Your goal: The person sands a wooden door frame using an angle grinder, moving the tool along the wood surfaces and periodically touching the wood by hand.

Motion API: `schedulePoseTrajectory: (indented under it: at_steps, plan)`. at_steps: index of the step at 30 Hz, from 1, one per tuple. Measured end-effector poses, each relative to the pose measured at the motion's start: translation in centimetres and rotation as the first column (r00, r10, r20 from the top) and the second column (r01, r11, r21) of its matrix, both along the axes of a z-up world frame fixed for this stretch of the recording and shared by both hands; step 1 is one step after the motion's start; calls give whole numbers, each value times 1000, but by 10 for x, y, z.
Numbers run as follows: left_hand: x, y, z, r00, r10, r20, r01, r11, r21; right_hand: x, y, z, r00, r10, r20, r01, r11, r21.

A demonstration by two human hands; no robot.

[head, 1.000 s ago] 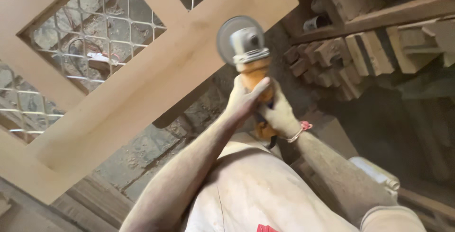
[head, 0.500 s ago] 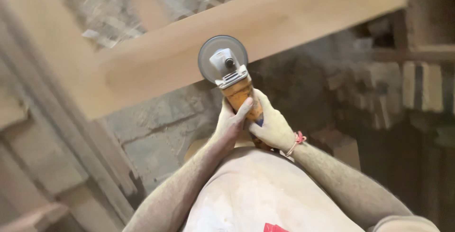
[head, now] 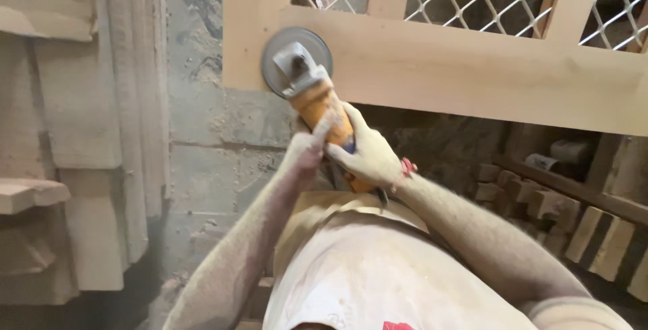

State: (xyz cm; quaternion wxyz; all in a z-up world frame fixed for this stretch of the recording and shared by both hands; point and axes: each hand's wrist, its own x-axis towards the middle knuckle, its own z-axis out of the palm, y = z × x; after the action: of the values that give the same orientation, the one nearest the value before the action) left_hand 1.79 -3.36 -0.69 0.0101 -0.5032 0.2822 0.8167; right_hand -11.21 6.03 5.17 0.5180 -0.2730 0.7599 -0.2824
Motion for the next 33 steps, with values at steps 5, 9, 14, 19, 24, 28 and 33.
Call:
schedulePoseTrajectory:
  at_steps: [5,9,14,19,24,28,33]
  plan:
    - [20,-12,0,997,20,-73,-18,1000,23,3,-16,-3,996,73,-44,-73,997,0]
    - [-7,11,-5,995,-103,5,102,990,94,-11,17,6,1000,-29,6,29,999,-32]
    - [-57,48,2,919,-374,128,340,584,-737,-61,93,4,951,-310,-7,309,949,-67]
    - [-80,-61,6,657,-121,744,754,72,-653,-128,185,-15,799,-575,177,600,747,-285]
    - [-135,-100,5,467,-153,871,882,146,-448,-184,270,-21,597,-785,168,798,559,-225]
    - [-161,-80,-6,442,-162,882,897,85,-434,-212,305,-21,393,-889,236,916,354,-191]
    - [-141,-70,-13,464,-146,874,885,120,-450,-213,327,-10,382,-883,272,912,313,-267]
